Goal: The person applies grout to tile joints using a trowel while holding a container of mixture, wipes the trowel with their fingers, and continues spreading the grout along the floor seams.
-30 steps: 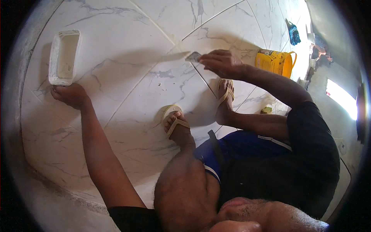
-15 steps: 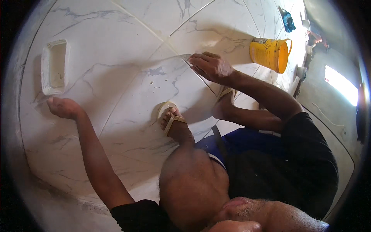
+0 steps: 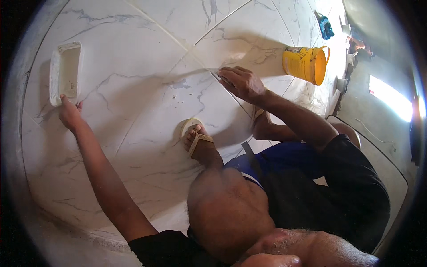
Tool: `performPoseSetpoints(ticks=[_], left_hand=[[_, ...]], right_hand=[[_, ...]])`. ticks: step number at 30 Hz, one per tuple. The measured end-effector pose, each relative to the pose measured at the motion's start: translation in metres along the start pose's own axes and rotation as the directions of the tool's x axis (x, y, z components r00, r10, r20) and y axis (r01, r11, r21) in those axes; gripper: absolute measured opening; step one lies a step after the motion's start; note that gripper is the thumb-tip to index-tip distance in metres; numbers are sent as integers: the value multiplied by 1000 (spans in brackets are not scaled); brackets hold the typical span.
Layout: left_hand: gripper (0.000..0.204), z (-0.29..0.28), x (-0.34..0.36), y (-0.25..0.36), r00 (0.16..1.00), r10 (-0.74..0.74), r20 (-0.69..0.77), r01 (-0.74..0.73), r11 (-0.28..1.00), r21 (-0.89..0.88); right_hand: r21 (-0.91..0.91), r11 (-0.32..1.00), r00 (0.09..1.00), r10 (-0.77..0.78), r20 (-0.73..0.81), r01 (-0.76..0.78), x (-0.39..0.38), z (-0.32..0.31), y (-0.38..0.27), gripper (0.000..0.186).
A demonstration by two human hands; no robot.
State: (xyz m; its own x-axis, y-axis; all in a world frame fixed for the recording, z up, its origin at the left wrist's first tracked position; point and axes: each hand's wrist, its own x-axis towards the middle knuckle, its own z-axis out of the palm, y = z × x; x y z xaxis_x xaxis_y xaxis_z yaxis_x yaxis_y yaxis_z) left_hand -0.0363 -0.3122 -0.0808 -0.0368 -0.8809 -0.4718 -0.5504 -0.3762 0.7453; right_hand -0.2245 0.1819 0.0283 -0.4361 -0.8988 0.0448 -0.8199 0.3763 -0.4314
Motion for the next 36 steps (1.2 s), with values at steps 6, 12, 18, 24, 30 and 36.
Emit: performPoseSetpoints(ticks=[6,12,18,24,30,36], left_hand=[[57,-11,-11,0,998,3,64,7,989,-149],[52,-18,-65,1,1000,4,23,0,987,-160],[57,-26,-111,-13,998,33,53,-21,976,-215],[64,-22,-165,-28,1000,15,-4,-16,970,-242],[66,-17,-205,-32,1000,28,1,-26,958,-286],[64,-14,-227,-33,996,61,71,-38,957,-288]], right_hand=[[210,898,922,382,64,-387,19,-15,-5,22],[620,468,696,695,182,-630,72,15,1,40],[720,325,642,736,214,-613,47,29,15,37],[661,297,565,791,234,-689,4,20,24,29],[735,251,563,800,209,-630,1,6,32,29],[161,947,959,284,-4,-280,68,-11,39,26]])
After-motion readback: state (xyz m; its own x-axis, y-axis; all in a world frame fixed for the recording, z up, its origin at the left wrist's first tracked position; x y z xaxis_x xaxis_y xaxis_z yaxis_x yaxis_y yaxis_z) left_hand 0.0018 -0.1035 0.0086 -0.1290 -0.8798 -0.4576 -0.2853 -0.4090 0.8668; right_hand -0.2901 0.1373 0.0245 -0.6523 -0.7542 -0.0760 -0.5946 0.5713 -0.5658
